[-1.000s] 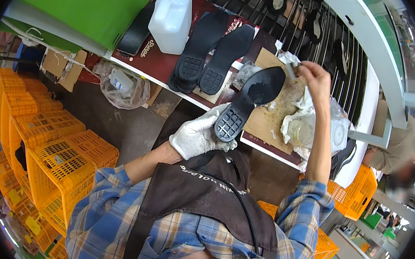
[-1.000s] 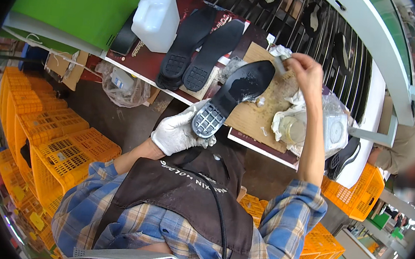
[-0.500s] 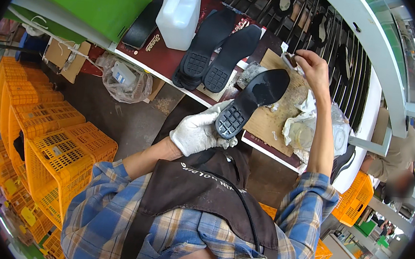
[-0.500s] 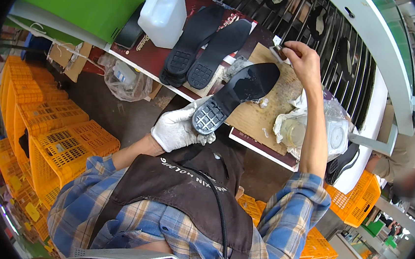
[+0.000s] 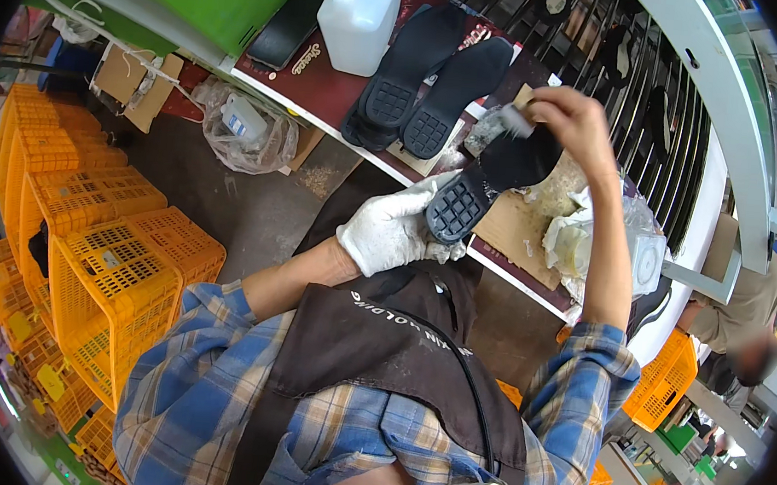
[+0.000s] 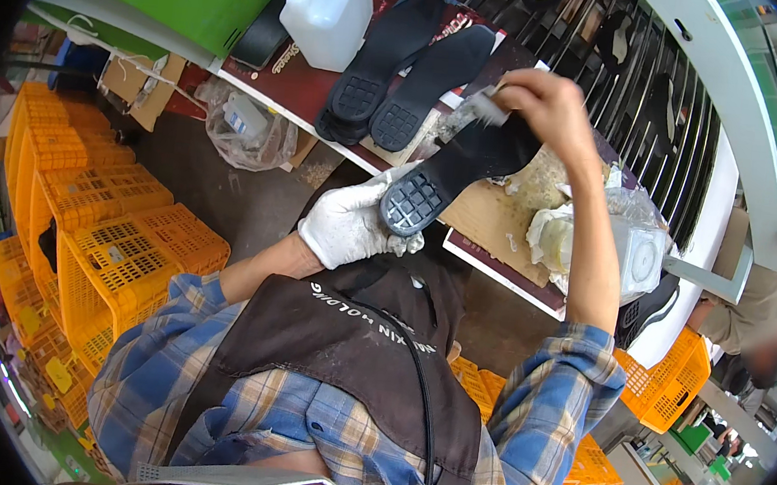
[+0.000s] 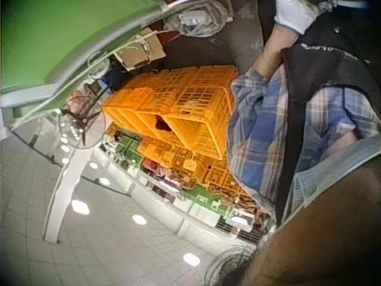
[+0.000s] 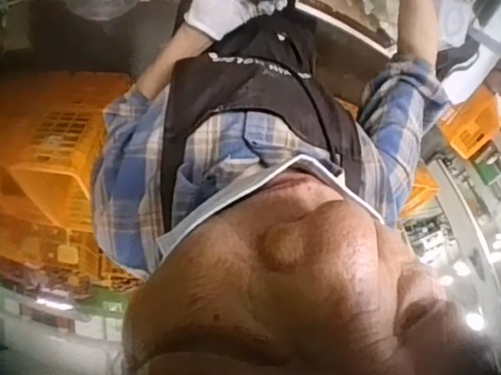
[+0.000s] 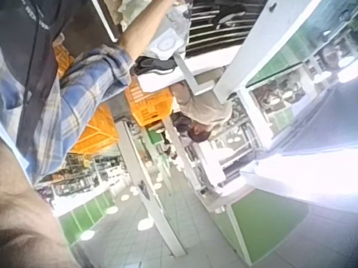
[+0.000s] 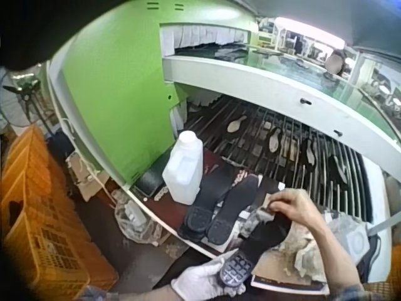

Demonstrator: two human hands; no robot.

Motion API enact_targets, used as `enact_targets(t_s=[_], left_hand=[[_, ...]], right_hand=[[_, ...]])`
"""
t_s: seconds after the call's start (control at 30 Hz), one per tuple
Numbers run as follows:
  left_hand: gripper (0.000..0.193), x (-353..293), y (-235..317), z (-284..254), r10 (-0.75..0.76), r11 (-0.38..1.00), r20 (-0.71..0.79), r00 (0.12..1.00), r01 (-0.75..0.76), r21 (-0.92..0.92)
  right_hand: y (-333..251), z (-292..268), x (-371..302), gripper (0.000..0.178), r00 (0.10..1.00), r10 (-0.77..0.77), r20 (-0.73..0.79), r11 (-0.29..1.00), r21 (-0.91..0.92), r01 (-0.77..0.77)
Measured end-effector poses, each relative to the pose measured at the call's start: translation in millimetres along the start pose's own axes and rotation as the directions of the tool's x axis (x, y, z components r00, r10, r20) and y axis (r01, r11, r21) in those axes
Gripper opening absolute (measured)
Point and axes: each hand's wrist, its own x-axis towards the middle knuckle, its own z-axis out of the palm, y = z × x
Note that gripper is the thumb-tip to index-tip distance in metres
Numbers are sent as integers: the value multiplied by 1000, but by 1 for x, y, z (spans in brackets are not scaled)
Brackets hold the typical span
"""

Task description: Apply adhesive or primer to shoe outsoles using a brush in a manufacturing setting.

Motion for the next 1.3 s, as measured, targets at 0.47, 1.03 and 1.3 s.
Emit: enact_targets(t_s=[0.47, 1.03, 1.3], left_hand=[[43, 2, -4, -13, -16, 990, -1, 1000, 16, -142], [43, 5, -10, -2, -1, 974, -61, 998, -12, -225], [38, 8, -20, 5, 16, 980, 6, 1000, -14, -201]], right_hand=[[-34, 26, -25, 16, 907, -142, 397, 987, 125, 100], [-59, 42, -128, 28, 908, -414, -61, 867, -331, 373], [-75, 42, -139, 32, 878, -461, -128, 845, -365, 390]])
